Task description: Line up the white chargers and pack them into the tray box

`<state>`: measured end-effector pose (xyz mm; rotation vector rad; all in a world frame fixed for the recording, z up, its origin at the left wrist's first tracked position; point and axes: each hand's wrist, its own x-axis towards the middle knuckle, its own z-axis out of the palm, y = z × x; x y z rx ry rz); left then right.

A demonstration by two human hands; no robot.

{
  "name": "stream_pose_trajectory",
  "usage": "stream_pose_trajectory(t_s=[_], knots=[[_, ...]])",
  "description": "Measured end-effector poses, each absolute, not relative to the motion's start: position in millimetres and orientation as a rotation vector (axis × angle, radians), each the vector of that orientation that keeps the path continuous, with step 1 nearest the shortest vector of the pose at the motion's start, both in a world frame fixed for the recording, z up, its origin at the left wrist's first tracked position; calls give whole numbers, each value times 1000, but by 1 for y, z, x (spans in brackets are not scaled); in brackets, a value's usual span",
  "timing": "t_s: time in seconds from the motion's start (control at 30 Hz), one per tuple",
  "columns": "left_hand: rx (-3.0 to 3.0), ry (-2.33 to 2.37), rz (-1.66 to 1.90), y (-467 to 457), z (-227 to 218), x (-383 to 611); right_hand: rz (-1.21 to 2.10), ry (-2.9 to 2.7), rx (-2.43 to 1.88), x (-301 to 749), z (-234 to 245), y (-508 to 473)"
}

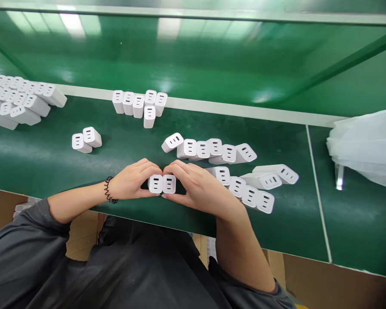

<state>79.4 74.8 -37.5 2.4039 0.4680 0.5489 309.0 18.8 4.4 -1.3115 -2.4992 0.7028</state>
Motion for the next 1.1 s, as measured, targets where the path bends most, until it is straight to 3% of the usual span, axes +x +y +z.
stream_pose_trajectory(t_s=[1.1], knots=[[2393,468,534,75,-37,79,644,-2509,-1321,308,5,19]])
